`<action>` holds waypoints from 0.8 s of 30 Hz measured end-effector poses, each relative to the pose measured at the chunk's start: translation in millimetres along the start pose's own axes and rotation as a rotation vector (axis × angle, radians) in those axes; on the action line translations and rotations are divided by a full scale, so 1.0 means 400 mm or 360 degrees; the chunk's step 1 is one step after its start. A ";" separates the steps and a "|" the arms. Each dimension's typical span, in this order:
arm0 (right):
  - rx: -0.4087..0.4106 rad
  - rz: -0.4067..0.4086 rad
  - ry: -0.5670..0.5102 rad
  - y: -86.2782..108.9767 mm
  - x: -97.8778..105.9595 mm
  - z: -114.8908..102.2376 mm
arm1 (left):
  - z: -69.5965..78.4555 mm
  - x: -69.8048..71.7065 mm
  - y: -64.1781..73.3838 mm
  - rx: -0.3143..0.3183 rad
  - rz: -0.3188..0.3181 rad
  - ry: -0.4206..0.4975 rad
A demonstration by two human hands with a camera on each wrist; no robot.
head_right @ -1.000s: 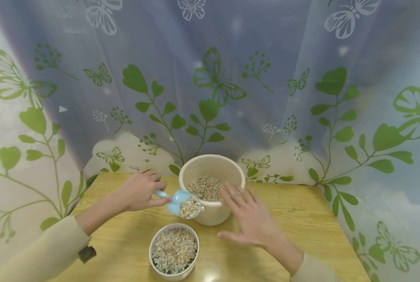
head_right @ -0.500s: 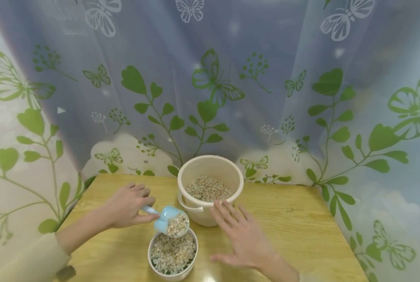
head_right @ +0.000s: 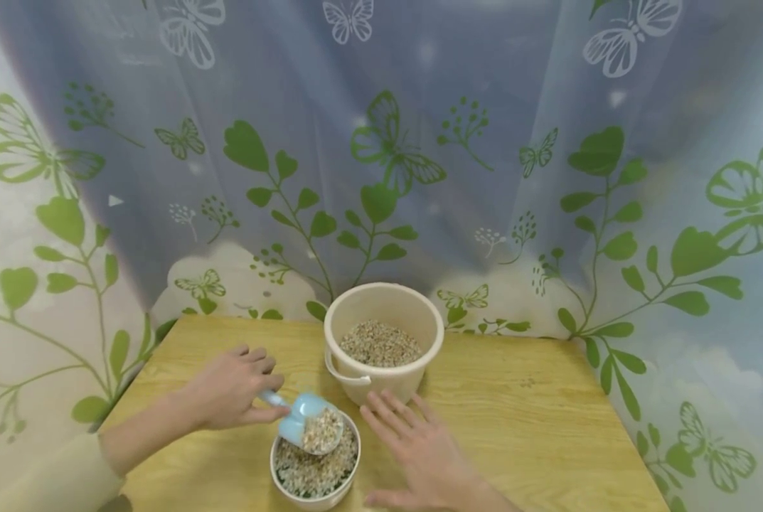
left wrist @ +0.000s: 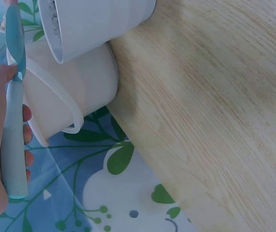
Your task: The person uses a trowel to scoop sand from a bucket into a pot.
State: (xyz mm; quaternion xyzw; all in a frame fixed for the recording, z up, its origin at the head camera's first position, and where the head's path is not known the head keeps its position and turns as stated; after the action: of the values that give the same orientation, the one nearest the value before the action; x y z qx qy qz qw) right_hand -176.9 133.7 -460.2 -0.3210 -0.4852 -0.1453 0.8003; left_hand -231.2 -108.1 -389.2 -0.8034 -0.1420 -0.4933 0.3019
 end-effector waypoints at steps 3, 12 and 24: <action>-0.0027 -0.0044 -0.0042 0.000 -0.017 -0.011 | 0.007 -0.002 0.002 -0.0017 -0.0004 0.0012; -0.0088 -0.0084 -0.0062 -0.015 -0.054 -0.026 | 0.022 -0.003 0.003 -0.0046 0.0001 0.0005; -0.0120 -0.0077 0.0055 -0.034 -0.070 -0.046 | 0.031 -0.007 0.007 -0.0046 -0.0022 -0.0027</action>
State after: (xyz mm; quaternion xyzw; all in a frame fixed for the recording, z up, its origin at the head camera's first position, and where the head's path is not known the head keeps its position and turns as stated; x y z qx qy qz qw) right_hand -185.4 109.2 -485.2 -0.3366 -0.4732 -0.1882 0.7921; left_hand -222.2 -102.6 -396.5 -0.8108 -0.1430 -0.4905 0.2856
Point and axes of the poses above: each hand's wrist, its own y-axis away from the middle knuckle, its own x-axis out of the back of the hand, z = x × y, the point moved 8 cm from there along -y, towards the middle knuckle, and after that the axes turned 2 degrees about z, right-handed, at the moved point
